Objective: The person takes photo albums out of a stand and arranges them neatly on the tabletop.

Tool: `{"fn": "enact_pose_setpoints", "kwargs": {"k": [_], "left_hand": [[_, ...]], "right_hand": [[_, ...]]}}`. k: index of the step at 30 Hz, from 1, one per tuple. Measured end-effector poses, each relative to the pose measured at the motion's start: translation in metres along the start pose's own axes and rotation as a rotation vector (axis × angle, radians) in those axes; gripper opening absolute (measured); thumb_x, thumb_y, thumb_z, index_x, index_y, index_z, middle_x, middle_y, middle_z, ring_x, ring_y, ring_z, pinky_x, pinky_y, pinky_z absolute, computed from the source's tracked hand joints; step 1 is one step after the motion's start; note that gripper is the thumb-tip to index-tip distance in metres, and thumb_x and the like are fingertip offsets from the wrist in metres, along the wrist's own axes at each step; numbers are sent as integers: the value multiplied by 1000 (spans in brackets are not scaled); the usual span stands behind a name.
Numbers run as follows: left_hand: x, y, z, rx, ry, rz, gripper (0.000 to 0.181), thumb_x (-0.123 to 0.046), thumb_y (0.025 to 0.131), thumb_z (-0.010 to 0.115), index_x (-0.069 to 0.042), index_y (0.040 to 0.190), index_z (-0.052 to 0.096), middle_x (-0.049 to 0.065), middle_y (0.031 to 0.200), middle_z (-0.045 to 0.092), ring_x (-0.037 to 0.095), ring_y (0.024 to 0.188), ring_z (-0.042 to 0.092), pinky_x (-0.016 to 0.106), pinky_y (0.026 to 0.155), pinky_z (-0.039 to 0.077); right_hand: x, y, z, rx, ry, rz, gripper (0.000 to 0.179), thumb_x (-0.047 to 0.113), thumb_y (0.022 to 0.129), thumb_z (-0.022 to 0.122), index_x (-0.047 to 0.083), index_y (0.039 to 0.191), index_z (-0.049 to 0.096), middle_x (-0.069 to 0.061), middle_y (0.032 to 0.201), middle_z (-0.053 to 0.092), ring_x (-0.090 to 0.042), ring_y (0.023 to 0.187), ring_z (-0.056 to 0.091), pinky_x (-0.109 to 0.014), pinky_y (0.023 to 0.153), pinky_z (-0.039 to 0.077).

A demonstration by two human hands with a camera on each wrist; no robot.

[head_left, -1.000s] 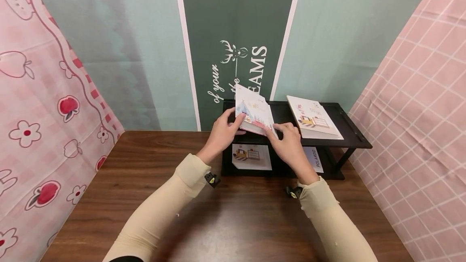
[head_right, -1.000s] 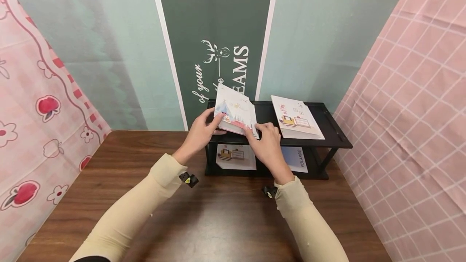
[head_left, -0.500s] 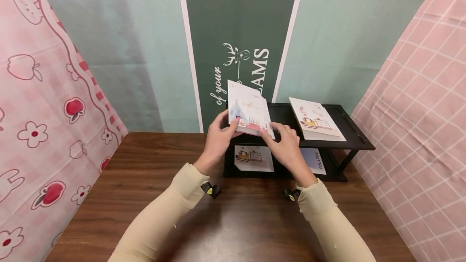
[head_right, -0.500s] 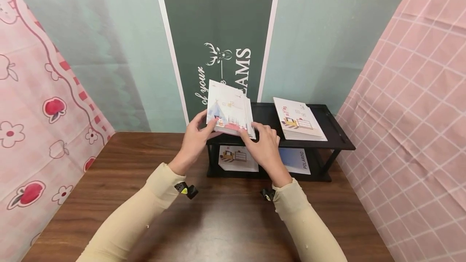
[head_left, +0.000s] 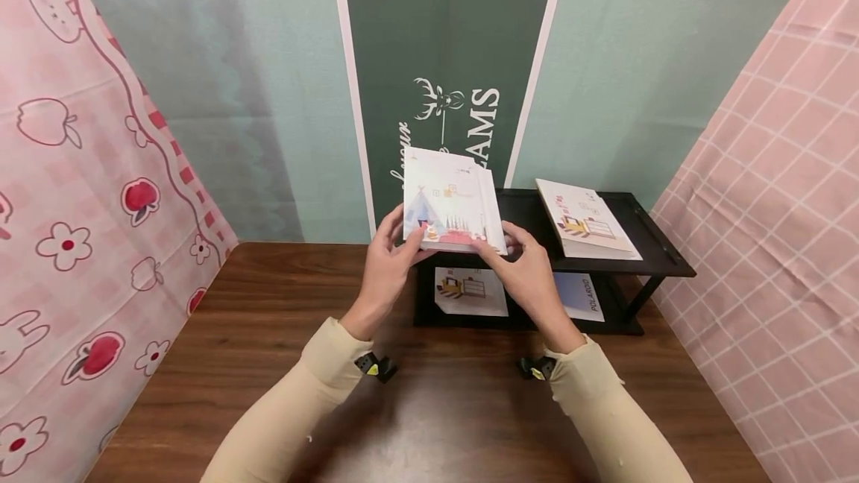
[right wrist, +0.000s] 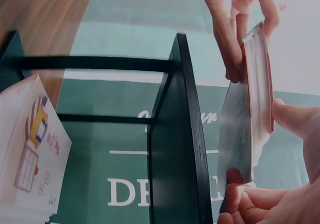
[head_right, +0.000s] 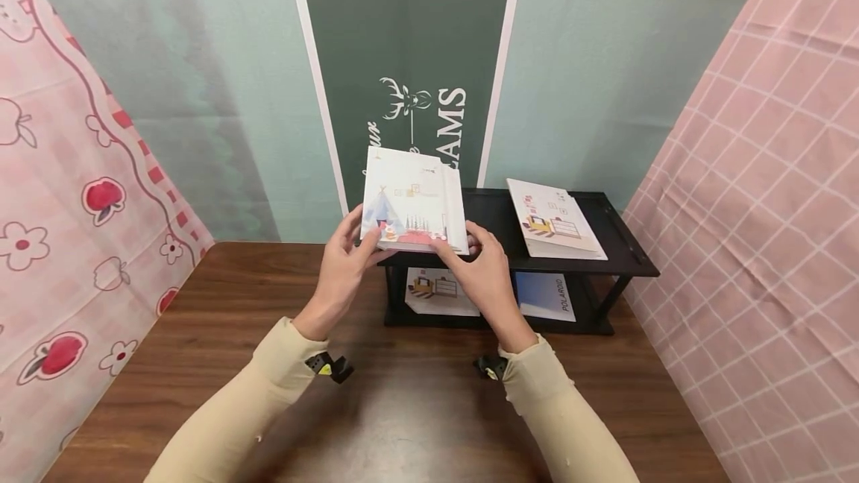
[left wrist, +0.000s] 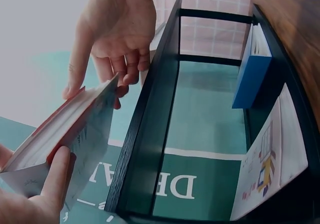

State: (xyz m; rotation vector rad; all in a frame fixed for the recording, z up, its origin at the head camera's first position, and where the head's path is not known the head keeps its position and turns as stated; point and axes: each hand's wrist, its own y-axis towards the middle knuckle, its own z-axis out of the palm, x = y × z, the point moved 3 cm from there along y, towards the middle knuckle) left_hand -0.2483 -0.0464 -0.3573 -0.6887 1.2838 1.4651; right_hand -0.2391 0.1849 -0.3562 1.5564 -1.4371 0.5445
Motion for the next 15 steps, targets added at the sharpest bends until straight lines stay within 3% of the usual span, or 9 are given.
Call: {"fn": "enact_pose_setpoints", "kwargs": {"k": [6, 10, 15], "left_hand": [[-4, -9, -14, 12, 51, -7, 58, -8, 112, 58, -6, 165, 36, 16, 156, 50, 27, 125, 65, 35, 100, 60], [-4, -14, -26, 3, 138, -7, 55, -10, 111, 61, -5, 162, 41, 18, 150, 55, 28, 122, 67, 30, 98, 60], [-5, -18, -42, -19, 268, 14, 56, -13, 109, 66, -4, 160, 47, 18, 151, 58, 27, 134, 60, 20, 102, 54]], "right_hand": [[7, -9, 9, -43, 67, -61, 71, 38, 90, 90, 6, 148, 62, -13, 108, 67, -24, 95, 54, -30, 80, 43], [8, -14, 17, -48, 81, -73, 71, 35, 89, 91, 6, 147, 63, -13, 108, 66, -24, 95, 54, -31, 82, 43], [11, -19, 26, -42, 97, -93, 69, 30, 89, 92, 4, 147, 63, -14, 109, 65, -25, 96, 55, -32, 83, 44]]}}
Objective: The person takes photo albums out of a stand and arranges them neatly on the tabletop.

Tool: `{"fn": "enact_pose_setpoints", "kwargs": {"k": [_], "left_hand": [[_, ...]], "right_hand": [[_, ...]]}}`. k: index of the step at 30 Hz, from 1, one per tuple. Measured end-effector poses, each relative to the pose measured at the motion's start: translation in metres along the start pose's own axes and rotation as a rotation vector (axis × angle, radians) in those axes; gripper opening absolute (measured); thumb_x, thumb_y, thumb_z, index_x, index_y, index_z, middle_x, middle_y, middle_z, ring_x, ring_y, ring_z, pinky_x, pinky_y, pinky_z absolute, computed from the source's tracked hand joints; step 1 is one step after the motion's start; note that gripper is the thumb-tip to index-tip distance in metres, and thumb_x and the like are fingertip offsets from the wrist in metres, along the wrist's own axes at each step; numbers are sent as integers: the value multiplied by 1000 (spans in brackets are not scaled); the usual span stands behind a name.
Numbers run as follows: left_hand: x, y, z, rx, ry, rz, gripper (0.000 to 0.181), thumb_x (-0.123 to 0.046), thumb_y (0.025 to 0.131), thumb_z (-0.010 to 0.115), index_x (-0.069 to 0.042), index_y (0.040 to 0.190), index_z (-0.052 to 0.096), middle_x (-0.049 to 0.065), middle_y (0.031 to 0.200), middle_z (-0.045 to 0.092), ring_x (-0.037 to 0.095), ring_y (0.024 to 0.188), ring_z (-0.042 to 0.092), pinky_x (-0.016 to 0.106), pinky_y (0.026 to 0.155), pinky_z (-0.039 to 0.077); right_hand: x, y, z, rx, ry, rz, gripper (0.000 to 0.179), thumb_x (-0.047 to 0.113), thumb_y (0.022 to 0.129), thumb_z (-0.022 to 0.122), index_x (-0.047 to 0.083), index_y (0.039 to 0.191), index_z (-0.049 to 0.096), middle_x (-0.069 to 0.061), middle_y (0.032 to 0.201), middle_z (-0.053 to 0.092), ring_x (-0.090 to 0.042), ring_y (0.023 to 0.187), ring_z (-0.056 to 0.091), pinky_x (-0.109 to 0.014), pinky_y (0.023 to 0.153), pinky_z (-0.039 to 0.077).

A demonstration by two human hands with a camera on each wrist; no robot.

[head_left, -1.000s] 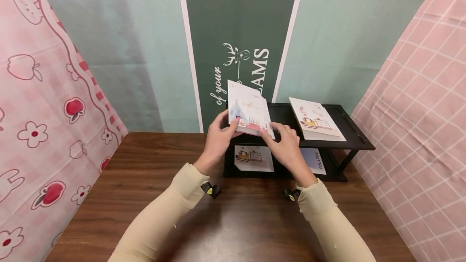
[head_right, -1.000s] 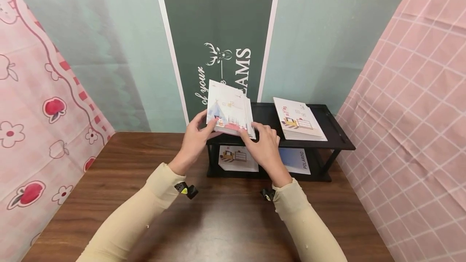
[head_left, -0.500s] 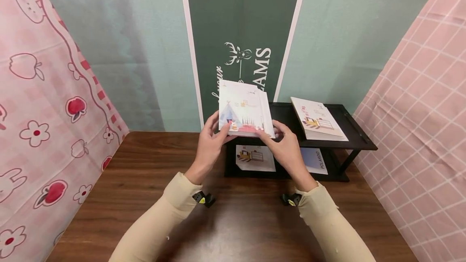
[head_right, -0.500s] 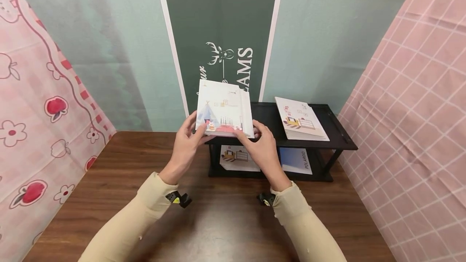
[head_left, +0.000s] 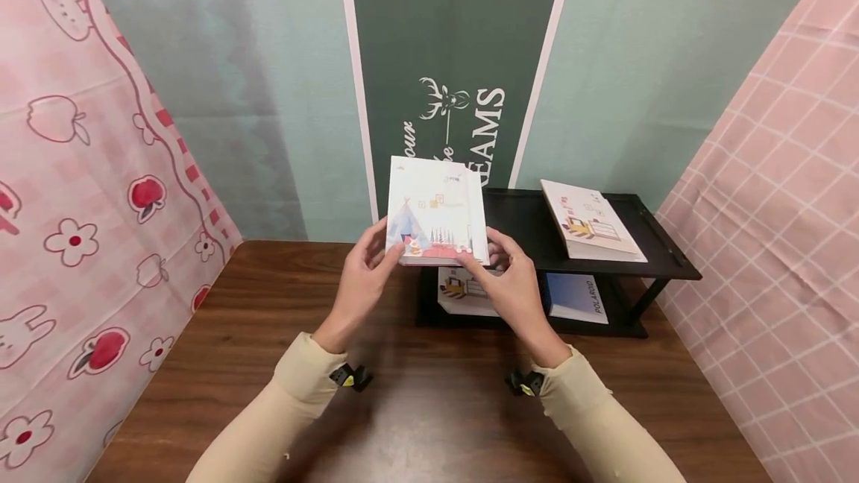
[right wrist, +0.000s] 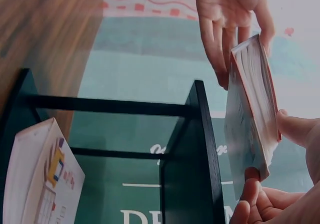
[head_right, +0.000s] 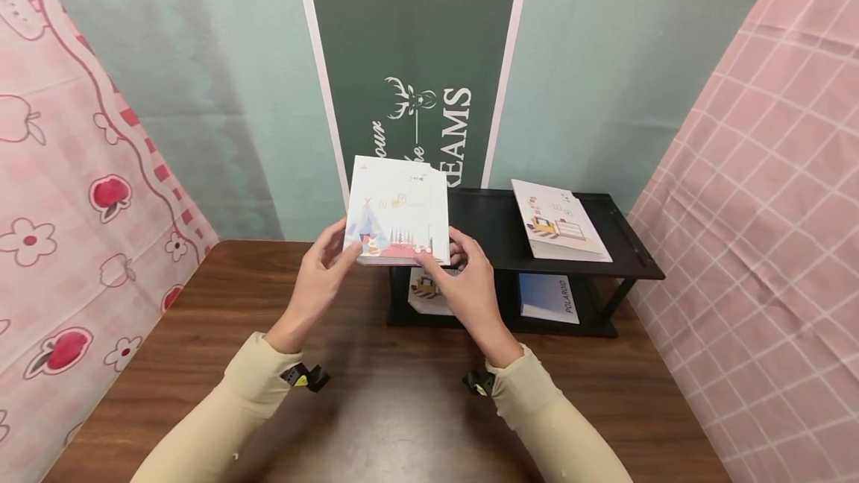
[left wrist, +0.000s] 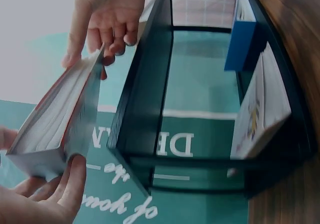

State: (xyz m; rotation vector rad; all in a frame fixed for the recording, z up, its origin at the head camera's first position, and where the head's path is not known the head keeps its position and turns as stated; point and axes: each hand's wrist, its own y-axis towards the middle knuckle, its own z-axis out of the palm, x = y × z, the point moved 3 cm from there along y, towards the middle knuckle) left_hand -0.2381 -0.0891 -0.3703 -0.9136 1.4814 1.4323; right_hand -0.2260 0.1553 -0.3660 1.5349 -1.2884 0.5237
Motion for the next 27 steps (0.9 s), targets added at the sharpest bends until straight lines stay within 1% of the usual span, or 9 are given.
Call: {"fn": "enact_pose_setpoints", "kwargs": {"k": [3, 5, 10, 13, 17, 18, 20, 24, 27], "left_hand": [[1, -3, -10, -7, 39, 5, 58, -13, 107, 68, -3, 160, 47, 18, 155, 56, 28, 140, 56, 19, 106, 51], [2, -4, -16, -4, 56, 2, 58, -12, 106, 69, -3, 160, 48, 19, 155, 57, 30, 140, 56, 18, 105, 50], [6, -9, -30, 38, 96, 6, 58, -14, 106, 71, -7, 160, 50, 16, 154, 58, 30, 137, 59, 20, 103, 53], [8, -13, -39, 47, 140, 17, 57, -15, 106, 72, -10, 159, 52, 14, 150, 62, 29, 131, 62, 23, 100, 55], [9, -18, -53, 40, 198, 25, 56, -14, 105, 72, -10, 158, 54, 16, 143, 66, 28, 126, 64, 21, 97, 55], [10, -19, -56, 41, 207, 25, 56, -14, 105, 72, -10, 158, 54, 17, 142, 67, 29, 126, 64, 20, 97, 54], [10, -21, -62, 46, 220, 21, 56, -15, 105, 72, -11, 159, 53, 17, 141, 66, 28, 127, 63, 18, 97, 53], [12, -26, -74, 47, 245, 19, 56, -17, 107, 70, -13, 160, 52, 15, 145, 64, 26, 130, 62, 16, 98, 52], [12, -30, -83, 29, 261, 26, 55, -16, 107, 69, -13, 160, 52, 15, 146, 63, 23, 131, 61, 15, 99, 51]], "right_hand": [[1, -3, 6, 15, 20, -23, 68, 27, 90, 91, 3, 146, 63, -14, 108, 65, -25, 95, 56, -30, 81, 47], [1, -5, 9, 29, 32, -36, 68, 26, 90, 91, 2, 147, 62, -13, 107, 65, -24, 94, 57, -28, 80, 49], [2, -10, 17, 36, 51, -49, 65, 23, 90, 91, 1, 145, 64, -12, 105, 68, -22, 92, 60, -22, 79, 50], [3, -13, 23, 54, 67, -52, 62, 22, 90, 91, 2, 144, 66, -12, 103, 70, -22, 90, 62, -26, 80, 52], [5, -17, 32, 102, 90, -55, 60, 20, 91, 90, 2, 143, 67, -12, 102, 72, -21, 87, 64, -40, 81, 58], [5, -18, 34, 109, 93, -57, 59, 20, 91, 90, 2, 143, 68, -11, 101, 73, -21, 86, 64, -41, 81, 58], [7, -20, 38, 120, 99, -63, 58, 18, 91, 89, 1, 142, 68, -11, 102, 73, -20, 86, 64, -39, 80, 59], [9, -25, 47, 139, 117, -79, 58, 15, 91, 88, 0, 143, 67, -13, 103, 73, -20, 86, 64, -23, 77, 55], [11, -28, 56, 155, 138, -85, 59, 14, 92, 88, 0, 144, 66, -13, 104, 73, -21, 87, 65, -21, 78, 55]]}}
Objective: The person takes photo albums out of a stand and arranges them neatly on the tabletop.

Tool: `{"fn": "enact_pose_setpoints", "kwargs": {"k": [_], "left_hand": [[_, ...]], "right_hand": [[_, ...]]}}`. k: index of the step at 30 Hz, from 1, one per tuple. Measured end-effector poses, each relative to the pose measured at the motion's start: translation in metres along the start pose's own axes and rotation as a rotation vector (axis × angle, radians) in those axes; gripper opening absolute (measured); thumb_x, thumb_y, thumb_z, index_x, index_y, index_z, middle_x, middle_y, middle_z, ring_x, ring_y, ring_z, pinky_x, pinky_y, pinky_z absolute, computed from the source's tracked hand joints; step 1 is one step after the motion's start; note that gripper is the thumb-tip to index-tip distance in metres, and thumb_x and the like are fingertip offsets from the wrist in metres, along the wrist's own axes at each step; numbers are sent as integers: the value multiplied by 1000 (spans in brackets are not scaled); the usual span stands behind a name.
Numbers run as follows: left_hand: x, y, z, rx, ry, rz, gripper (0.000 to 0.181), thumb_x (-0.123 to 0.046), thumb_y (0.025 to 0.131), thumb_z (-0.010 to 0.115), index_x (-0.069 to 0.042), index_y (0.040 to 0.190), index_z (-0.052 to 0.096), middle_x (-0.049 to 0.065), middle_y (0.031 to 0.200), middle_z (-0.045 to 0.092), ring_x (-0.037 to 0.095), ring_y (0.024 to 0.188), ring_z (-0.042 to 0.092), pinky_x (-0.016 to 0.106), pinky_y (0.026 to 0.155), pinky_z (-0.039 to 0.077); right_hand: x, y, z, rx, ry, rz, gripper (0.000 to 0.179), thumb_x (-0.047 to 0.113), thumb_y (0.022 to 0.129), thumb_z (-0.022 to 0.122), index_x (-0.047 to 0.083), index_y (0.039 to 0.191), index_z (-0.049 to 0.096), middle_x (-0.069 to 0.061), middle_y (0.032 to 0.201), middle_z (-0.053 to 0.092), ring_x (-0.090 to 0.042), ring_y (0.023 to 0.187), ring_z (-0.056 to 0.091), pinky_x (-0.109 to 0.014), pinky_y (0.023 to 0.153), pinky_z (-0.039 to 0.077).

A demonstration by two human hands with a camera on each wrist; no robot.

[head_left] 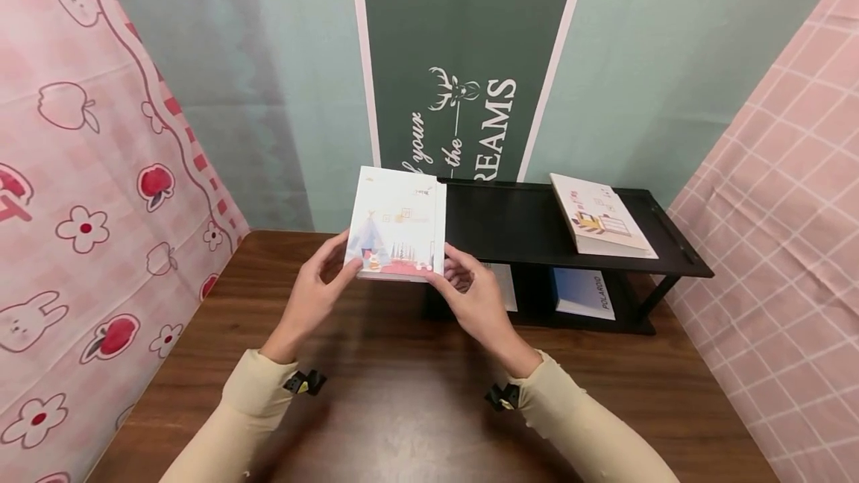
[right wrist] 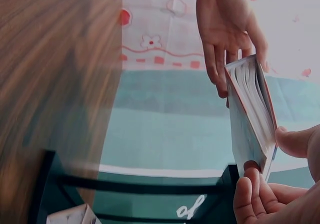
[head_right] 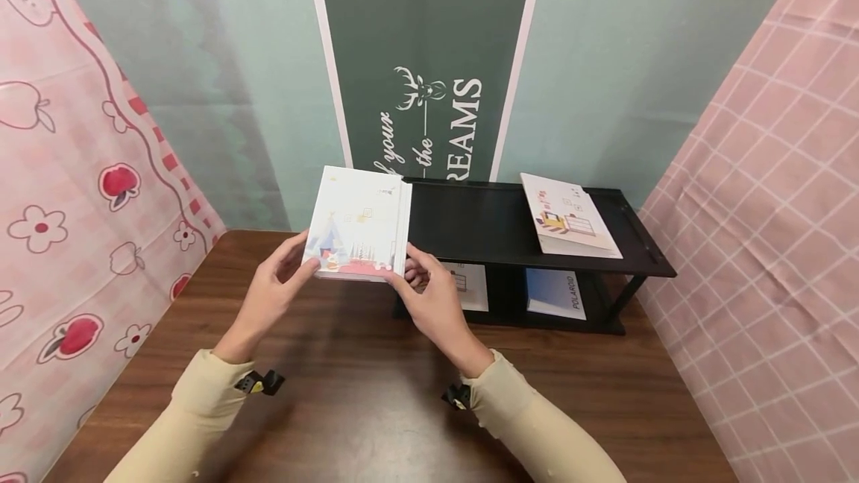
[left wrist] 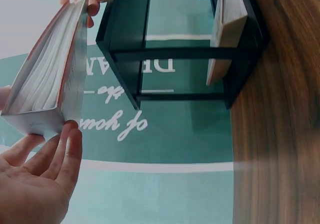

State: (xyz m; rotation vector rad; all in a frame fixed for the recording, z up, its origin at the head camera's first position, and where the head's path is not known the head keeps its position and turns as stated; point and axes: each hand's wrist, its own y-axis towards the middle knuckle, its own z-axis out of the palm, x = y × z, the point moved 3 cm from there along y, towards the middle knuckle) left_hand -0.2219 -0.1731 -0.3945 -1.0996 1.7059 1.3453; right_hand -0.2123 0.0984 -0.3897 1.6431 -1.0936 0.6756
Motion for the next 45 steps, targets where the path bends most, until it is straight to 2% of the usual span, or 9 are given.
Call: {"fn": "enact_pose_setpoints", "kwargs": {"k": [8, 14, 22, 30, 37, 45], "left_hand": [[4, -9, -18, -44, 32, 19, 53, -12, 108, 66, -9, 159, 52, 19, 144, 64, 10, 122, 62, 13, 97, 51], [12, -15, -30, -80, 57, 20, 50, -11, 109, 64, -5, 157, 53, 22, 142, 64, 7, 117, 62, 12, 92, 51], [25, -19, -42, -91, 82, 8, 51, -10, 109, 64, -5, 158, 52, 23, 141, 64, 8, 113, 60, 12, 88, 50], [42, -22, -52, -89, 138, -81, 51, -16, 110, 64, -3, 158, 51, 24, 141, 63, 13, 114, 58, 13, 88, 49], [57, -19, -56, -71, 156, -133, 52, -18, 110, 63, 0, 158, 50, 27, 141, 63, 20, 117, 57, 11, 90, 46], [74, -15, -58, -31, 193, -203, 54, -21, 112, 60, 2, 159, 46, 29, 150, 57, 29, 127, 56, 7, 91, 44]], "right_hand": [[4, -1, 24, 16, 44, -4, 59, 15, 92, 88, 0, 144, 65, -12, 104, 71, -23, 96, 65, -39, 84, 59], [4, -2, 42, 46, 47, -23, 57, 15, 95, 85, -2, 144, 63, -12, 105, 70, -21, 94, 65, -35, 83, 59], [-5, -2, 64, 108, 38, 45, 57, 19, 99, 81, 0, 148, 60, -10, 108, 67, -20, 97, 62, -32, 86, 58], [-21, 3, 84, 158, 69, 106, 55, 21, 99, 81, -1, 146, 62, -10, 105, 70, -14, 90, 63, -23, 81, 55], [-33, 8, 99, 184, 97, 157, 53, 18, 100, 80, -4, 144, 62, -13, 107, 69, -12, 89, 60, -22, 81, 53], [-51, 9, 115, 201, 93, 212, 53, 17, 101, 78, -5, 145, 59, -13, 106, 67, -13, 88, 57, -18, 77, 50]]}}
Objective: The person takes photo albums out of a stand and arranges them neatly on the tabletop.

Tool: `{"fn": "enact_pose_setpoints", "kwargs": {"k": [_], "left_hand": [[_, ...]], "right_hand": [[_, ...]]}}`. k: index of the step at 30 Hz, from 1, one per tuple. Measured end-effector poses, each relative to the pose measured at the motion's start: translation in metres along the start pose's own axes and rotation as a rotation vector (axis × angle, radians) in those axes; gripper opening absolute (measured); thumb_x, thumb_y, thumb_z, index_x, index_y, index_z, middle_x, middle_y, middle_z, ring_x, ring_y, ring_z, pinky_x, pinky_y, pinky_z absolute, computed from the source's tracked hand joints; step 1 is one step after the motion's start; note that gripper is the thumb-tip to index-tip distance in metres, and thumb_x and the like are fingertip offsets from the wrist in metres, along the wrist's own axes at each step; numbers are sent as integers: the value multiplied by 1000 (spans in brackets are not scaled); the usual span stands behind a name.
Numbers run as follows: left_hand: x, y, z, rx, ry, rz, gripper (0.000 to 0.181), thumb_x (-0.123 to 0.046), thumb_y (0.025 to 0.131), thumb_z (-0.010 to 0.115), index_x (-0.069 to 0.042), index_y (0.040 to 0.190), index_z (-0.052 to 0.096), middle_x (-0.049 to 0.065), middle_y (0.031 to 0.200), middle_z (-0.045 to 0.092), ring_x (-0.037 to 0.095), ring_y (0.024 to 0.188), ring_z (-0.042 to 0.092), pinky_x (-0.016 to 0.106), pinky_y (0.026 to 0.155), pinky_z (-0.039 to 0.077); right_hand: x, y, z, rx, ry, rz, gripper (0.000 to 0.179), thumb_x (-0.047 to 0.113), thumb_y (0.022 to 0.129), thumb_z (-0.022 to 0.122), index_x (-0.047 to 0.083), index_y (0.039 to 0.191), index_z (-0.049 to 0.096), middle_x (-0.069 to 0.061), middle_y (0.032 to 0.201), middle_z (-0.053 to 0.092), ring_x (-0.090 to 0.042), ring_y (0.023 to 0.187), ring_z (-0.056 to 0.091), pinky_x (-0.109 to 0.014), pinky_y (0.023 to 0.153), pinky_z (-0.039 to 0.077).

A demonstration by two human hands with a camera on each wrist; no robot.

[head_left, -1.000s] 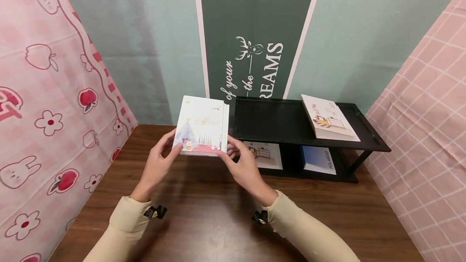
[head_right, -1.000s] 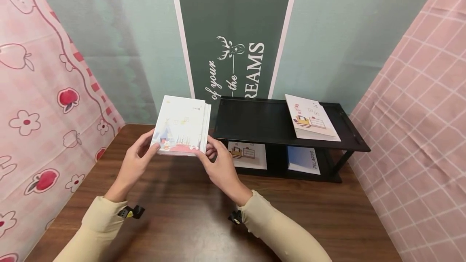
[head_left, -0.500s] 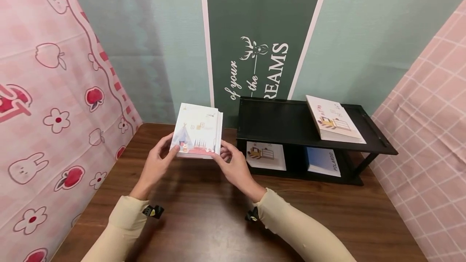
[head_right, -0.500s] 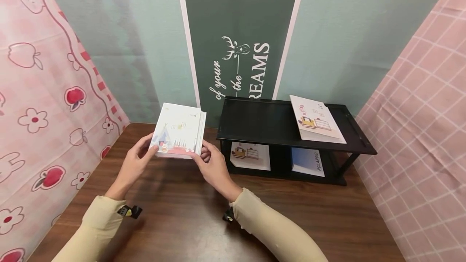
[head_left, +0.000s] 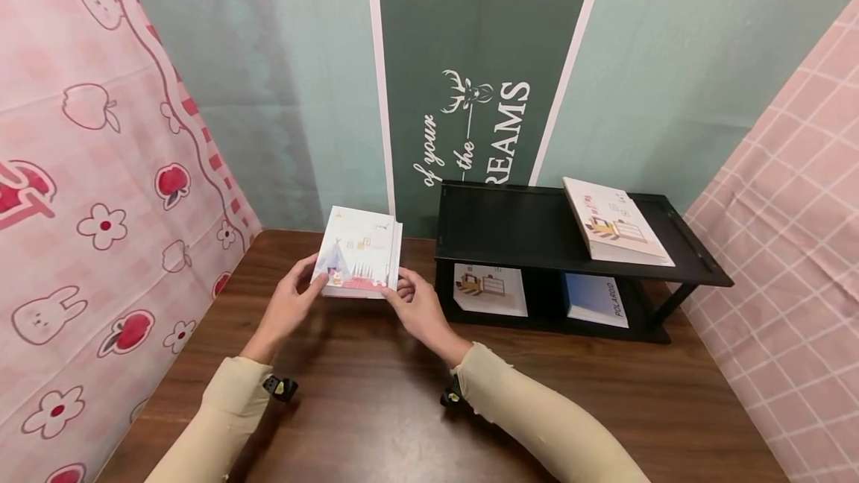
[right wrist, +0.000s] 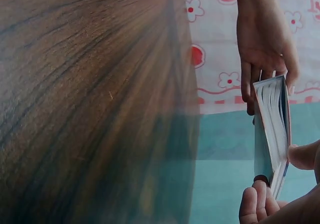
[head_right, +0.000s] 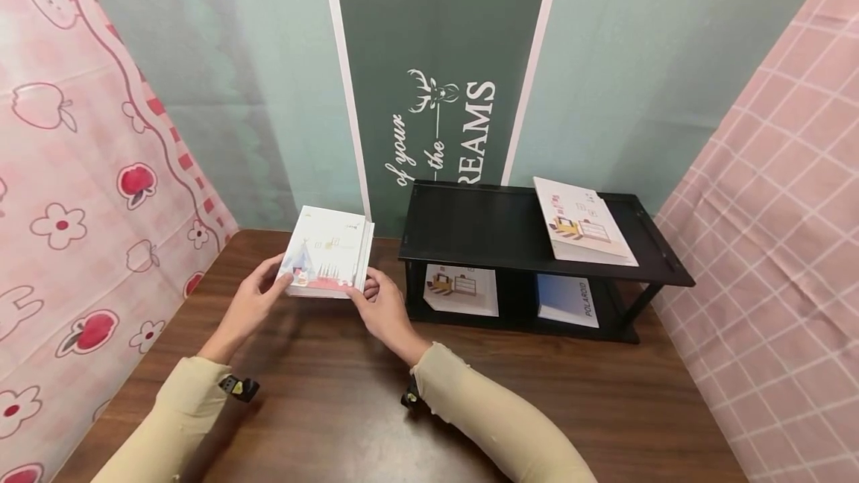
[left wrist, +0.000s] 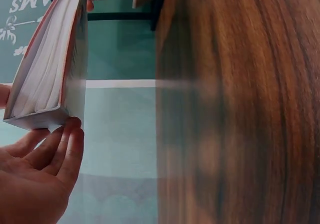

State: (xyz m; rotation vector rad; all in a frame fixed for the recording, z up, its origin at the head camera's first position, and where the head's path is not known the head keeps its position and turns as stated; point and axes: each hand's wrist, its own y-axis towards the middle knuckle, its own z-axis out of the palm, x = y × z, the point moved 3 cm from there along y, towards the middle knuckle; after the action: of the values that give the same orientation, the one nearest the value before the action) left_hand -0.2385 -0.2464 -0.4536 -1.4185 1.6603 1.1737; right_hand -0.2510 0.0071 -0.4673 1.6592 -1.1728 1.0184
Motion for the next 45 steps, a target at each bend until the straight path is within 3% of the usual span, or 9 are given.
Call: {"fn": "enact_pose_setpoints", "kwargs": {"k": [11, 18, 23, 26, 29, 45], "left_hand": [[15, 11, 2, 20, 62, -23, 55, -22, 112, 61, 3, 159, 45, 31, 150, 56, 36, 132, 56, 11, 95, 42], [28, 18, -1, 31, 72, -52, 55, -21, 112, 62, 6, 156, 47, 32, 147, 59, 38, 131, 57, 14, 96, 41], [36, 24, 2, 65, 74, -66, 55, -21, 112, 62, 8, 156, 46, 34, 148, 57, 41, 133, 57, 34, 108, 45], [40, 27, 3, 77, 82, -72, 55, -20, 112, 61, 9, 155, 45, 35, 149, 56, 43, 137, 55, 50, 114, 42], [45, 30, 4, 87, 87, -79, 54, -19, 112, 60, 10, 155, 45, 36, 149, 55, 46, 139, 53, 56, 118, 39], [65, 43, 4, 135, 122, -119, 57, -23, 113, 59, 9, 156, 43, 35, 151, 54, 48, 141, 52, 58, 119, 39]], "right_hand": [[-19, 13, 7, -11, -11, 20, 51, 16, 99, 81, -7, 141, 64, -17, 107, 71, -21, 92, 65, -29, 81, 57], [-29, 22, 15, -9, -30, 68, 48, 18, 99, 81, -5, 138, 66, -14, 108, 70, -19, 94, 65, -28, 81, 56], [-34, 25, 19, -16, -48, 95, 46, 18, 99, 81, -6, 134, 67, -15, 107, 70, -22, 96, 66, -32, 84, 57], [-38, 27, 21, -16, -59, 112, 47, 18, 99, 81, -7, 134, 67, -16, 108, 70, -24, 98, 67, -36, 87, 59], [-41, 29, 22, -11, -56, 141, 48, 19, 99, 81, -8, 136, 66, -16, 110, 70, -26, 101, 68, -39, 91, 60], [-54, 39, 33, -21, -60, 236, 51, 22, 98, 81, -7, 137, 66, -16, 112, 69, -24, 101, 65, -39, 92, 57]]}}
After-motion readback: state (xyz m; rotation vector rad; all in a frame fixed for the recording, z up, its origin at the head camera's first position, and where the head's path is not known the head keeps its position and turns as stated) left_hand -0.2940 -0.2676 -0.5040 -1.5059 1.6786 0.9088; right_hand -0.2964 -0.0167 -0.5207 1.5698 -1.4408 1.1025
